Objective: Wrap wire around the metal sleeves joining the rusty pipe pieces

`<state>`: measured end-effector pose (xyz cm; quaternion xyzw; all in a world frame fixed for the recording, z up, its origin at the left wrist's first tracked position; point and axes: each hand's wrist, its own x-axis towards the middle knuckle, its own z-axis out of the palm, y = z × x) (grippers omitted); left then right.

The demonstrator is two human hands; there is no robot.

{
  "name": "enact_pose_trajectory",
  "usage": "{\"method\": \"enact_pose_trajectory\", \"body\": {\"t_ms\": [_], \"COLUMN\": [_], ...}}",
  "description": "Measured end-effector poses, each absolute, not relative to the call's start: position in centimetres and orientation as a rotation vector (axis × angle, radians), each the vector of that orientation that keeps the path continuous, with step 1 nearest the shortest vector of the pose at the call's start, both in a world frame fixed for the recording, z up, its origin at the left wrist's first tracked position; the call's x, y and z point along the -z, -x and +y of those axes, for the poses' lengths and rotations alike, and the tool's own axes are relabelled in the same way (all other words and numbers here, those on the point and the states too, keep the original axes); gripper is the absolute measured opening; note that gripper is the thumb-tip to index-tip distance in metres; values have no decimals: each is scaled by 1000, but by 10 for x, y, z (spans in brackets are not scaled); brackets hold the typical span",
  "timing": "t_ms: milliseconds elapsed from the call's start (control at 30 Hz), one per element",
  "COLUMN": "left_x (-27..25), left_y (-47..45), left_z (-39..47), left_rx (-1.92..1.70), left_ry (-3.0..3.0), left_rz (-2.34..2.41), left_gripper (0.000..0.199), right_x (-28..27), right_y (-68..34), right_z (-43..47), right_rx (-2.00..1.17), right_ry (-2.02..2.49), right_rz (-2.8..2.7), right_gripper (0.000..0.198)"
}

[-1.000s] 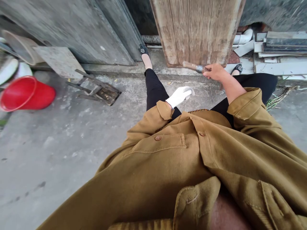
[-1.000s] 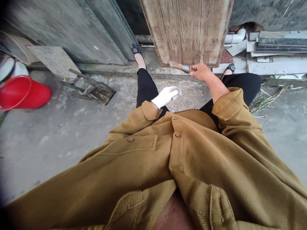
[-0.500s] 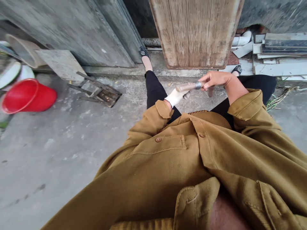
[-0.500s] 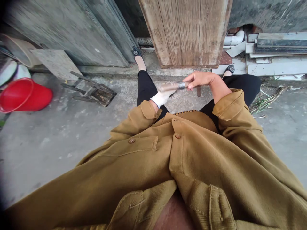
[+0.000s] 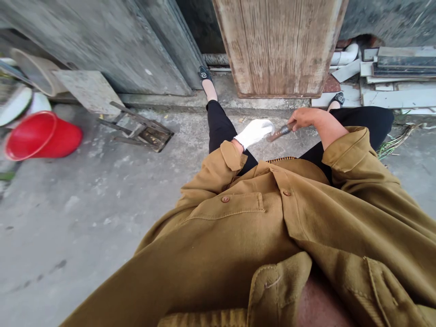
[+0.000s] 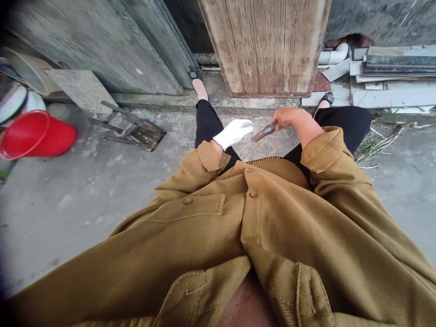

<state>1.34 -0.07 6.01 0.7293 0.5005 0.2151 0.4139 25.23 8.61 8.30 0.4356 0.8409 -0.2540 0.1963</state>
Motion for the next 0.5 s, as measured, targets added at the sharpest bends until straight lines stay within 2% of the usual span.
{"method": "enact_pose_trajectory", "body": {"t_ms": [200, 333, 400, 500], "left_x": [-45, -30, -28, -35], "left_y": [-8, -27, -33, -35], "left_z": [7, -10, -20, -25], "left_rx": [-653, -696, -593, -489], "left_ry": [-1608, -1433, -1475, -1573], "left_rz": [1310, 1247, 1205, 1179], "left_gripper": [16, 25, 25, 18], "right_x": [-108, -120, -116, -101], "right_y": [-258, -258, -257, -257], "right_z": [76, 71, 75, 88], "right_rx": [1268, 1541, 1509, 1086], "right_ry": [-848, -1160, -1519, -1906], "right_rz": [2260, 2576, 2701, 2652], "right_gripper": [45, 45, 49, 48]}}
